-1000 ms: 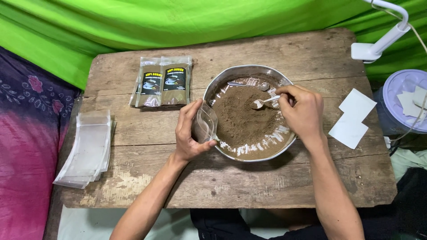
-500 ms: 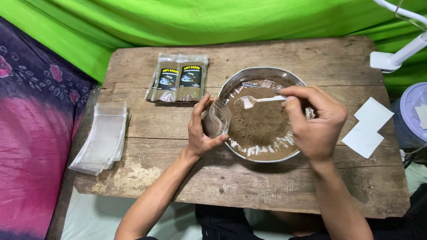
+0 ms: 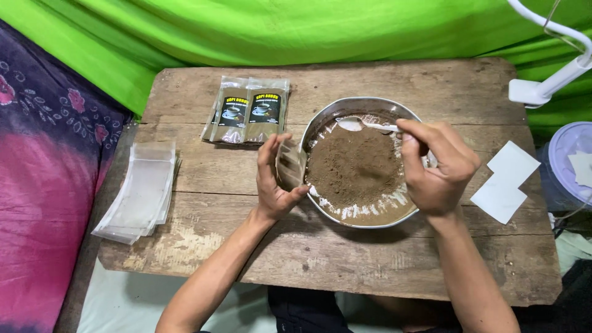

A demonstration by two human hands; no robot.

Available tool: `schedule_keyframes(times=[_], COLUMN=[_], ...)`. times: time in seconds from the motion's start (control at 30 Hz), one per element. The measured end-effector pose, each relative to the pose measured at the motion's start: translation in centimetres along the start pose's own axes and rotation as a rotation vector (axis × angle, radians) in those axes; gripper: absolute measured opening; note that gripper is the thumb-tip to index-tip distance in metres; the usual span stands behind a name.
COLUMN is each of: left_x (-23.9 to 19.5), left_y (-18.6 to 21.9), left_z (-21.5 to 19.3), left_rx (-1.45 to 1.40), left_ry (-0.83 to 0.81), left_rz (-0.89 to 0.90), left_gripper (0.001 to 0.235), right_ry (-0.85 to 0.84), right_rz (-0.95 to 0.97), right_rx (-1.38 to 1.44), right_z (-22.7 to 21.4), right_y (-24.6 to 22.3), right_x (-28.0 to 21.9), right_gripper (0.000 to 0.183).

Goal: The person uses a small spoon to fill a clear plastic pouch with coffee grounds from a large bowl, then shows the filled pouch and continues spooning grounds into a second pouch.

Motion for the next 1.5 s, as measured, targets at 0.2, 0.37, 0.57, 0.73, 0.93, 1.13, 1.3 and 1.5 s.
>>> schedule_keyframes(times=[0.2,0.37,0.57,0.73,0.93,1.13,1.3,1.5], left_x=[1.4,0.6,0.7,0.9,0.9,1.3,1.9,2.0], left_y=[0.6,0.0,0.2,0.4,0.1,0.3,1.0,1.3], left_z=[-0.1,0.0,-0.4,-0.2,0.1,-0.7,-0.9,-1.0], left_rx=[-0.100,-0.138,-0.095,-0.092,-0.026,-0.074,-0.055,-0.053], left_ry=[-0.010,-0.058,-0.072,-0.056,-0.074,-0.049,-0.062,-0.088], left_rz=[-0.012,-0.083,-0.103,-0.105,-0.076,-0.073,-0.053,-0.060], left_gripper=[0.119,0.122,0.111,0.105,0.106,0.103,0.100,0.100], right_ry=[0.027,0.003,-0.056,-0.070,-0.081,-0.086,-0.080,-0.084], right_rz=[0.153,0.234,0.293,0.325,0.351,0.425,0.512,0.577], right_rx=[-0.038,-0.029,-0.048,-0.052,-0.096,-0.065,0.019,0.072], right_z=[-0.7,-0.3,0.5,0.6,0.0,0.3,0.1,0.0], right_y=[2.5,3.7,5.0,5.4,5.9,6.3,5.3,5.5], right_x=[0.2,-0.3,-0.9,-1.1,-1.2,-1.3,-0.8,-0.9], right_gripper=[0.019,0.023,0.022,0.024,0.023,0.026,0.025,0.024])
Point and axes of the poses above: each hand's wrist, its own x-axis towards the middle knuckle, its own z-axis out of the palm, y = z × x, the point moved 2 cm from there along x, towards the middle knuckle, and after that the axes turned 11 degrees about z, right-handed, at the moved point
